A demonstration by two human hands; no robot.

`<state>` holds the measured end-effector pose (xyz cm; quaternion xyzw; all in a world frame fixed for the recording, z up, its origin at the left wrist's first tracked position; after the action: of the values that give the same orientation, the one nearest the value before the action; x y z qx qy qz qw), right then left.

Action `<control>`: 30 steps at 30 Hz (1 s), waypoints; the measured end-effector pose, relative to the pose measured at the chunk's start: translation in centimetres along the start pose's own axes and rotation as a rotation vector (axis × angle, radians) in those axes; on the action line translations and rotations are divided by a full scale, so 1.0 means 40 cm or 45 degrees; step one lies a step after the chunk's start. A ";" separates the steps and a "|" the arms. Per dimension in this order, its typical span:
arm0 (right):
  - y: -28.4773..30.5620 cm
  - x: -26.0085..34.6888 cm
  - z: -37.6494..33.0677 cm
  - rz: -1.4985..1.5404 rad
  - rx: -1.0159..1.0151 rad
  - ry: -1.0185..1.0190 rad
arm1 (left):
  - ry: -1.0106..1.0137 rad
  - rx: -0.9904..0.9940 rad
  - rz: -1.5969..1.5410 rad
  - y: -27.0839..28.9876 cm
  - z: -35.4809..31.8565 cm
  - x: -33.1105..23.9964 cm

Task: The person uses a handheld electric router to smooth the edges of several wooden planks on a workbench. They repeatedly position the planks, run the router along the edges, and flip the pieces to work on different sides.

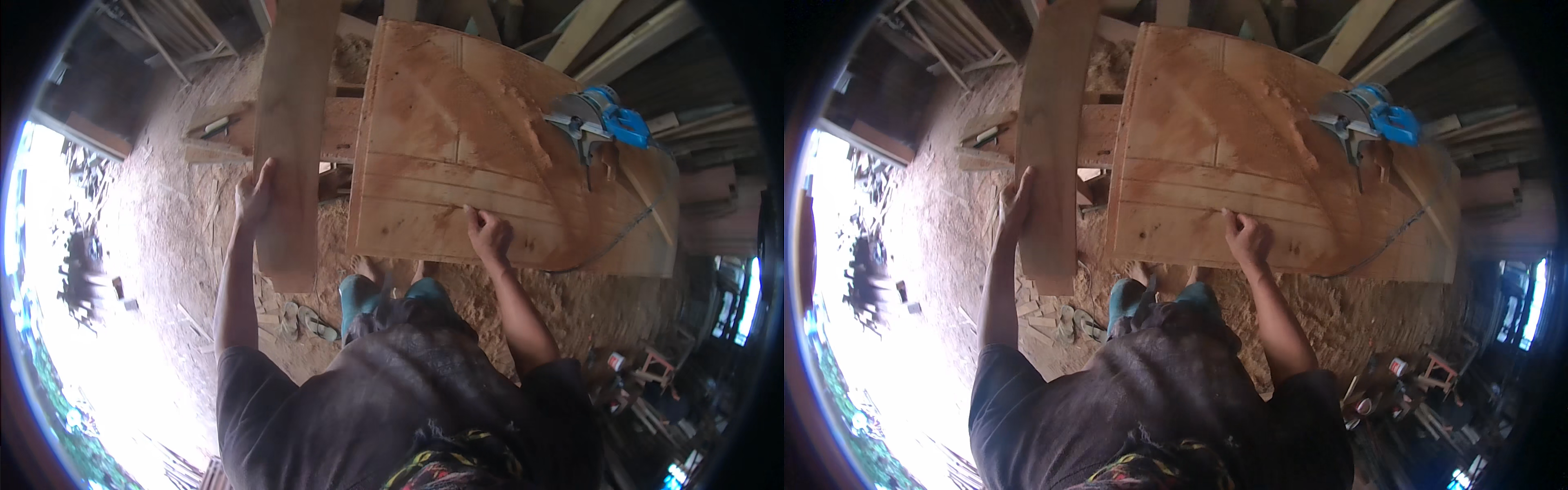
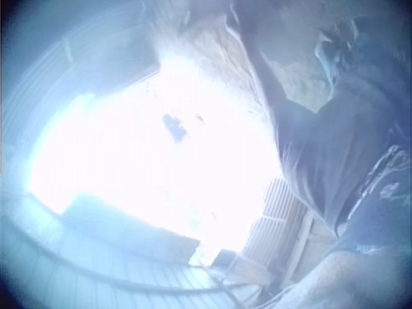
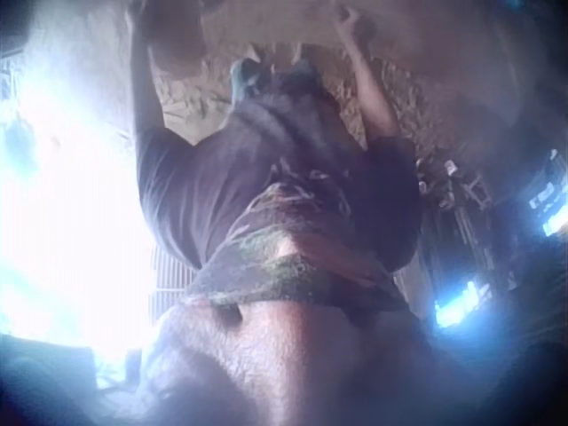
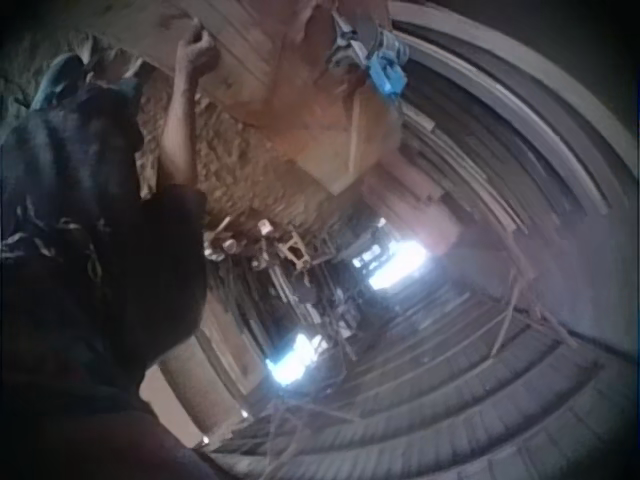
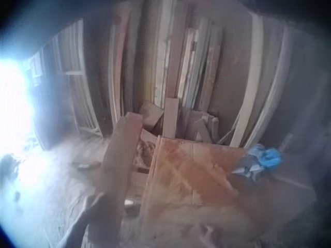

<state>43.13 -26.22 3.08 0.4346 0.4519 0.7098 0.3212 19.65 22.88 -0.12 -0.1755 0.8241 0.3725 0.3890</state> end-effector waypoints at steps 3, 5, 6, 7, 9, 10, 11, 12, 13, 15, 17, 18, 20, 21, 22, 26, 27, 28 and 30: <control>0.002 0.009 -0.006 0.007 0.015 0.021 | 0.100 -0.056 -0.404 0.027 -0.126 0.050; 0.005 0.013 -0.003 -0.024 0.031 0.036 | 0.203 -0.207 -0.632 0.045 -0.180 0.143; -0.001 0.014 -0.006 -0.031 0.058 0.033 | 0.176 -0.223 -0.766 0.051 -0.203 0.201; -0.002 0.015 -0.001 -0.041 0.075 0.030 | 0.138 -0.237 -0.903 0.055 -0.222 0.252; -0.014 0.004 0.001 -0.070 0.109 0.007 | 0.163 -0.353 -1.109 0.062 -0.294 0.276; -0.021 -0.002 0.001 -0.080 0.130 0.000 | 0.176 -0.293 -1.191 0.066 -0.338 0.270; -0.019 -0.005 0.006 -0.094 0.153 -0.011 | 0.199 -0.233 -1.270 0.074 -0.381 0.259; -0.007 0.002 0.013 -0.067 0.123 0.026 | 0.166 -0.275 -1.337 0.093 -0.401 0.328; -0.013 0.013 0.007 -0.021 0.110 0.058 | 0.242 -0.212 -1.475 0.094 -0.434 0.356; -0.037 -0.011 0.006 -0.032 0.195 0.026 | 0.178 -0.218 -1.736 0.047 -0.438 0.518; -0.048 -0.029 0.003 -0.116 0.295 0.033 | 0.258 -0.152 -2.147 -0.026 -0.440 0.653; -0.036 -0.005 0.010 -0.130 0.273 0.095 | 0.327 -0.103 -2.380 -0.077 -0.448 0.692; -0.029 0.010 0.003 -0.097 0.311 0.046 | 0.456 0.048 -2.846 -0.174 -0.444 0.726; -0.017 0.011 0.010 -0.099 0.319 0.015 | 0.524 0.118 -2.992 -0.219 -0.448 0.731; -0.021 0.016 0.019 -0.111 0.330 0.032 | 0.655 -0.120 -2.884 -0.227 -0.482 0.743; -0.041 -0.020 0.022 -0.196 0.385 -0.005 | 0.993 -0.055 -2.991 -0.354 -0.551 0.769; -0.046 -0.021 0.027 -0.210 0.402 -0.022 | 1.014 -0.011 -3.037 -0.376 -0.560 0.775; -0.048 -0.024 0.029 -0.250 0.404 -0.032 | 0.943 0.023 -3.008 -0.393 -0.563 0.782; -0.050 -0.029 0.029 -0.327 0.404 -0.060 | 0.972 -0.053 -2.888 -0.415 -0.569 0.804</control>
<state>44.79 -26.01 1.12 0.4352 0.6020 0.5725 0.3470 -2.78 -5.14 -23.31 -0.9079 0.2558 -0.2458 0.2233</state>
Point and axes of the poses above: each hand's wrist, its own z-axis towards the middle knuckle, its own y-axis out of the back of the hand, x = y × z, the point moved 9 cm from there along z, towards the middle knuckle, and after that the axes turned 1 degree about -y, right-handed, at the moved point
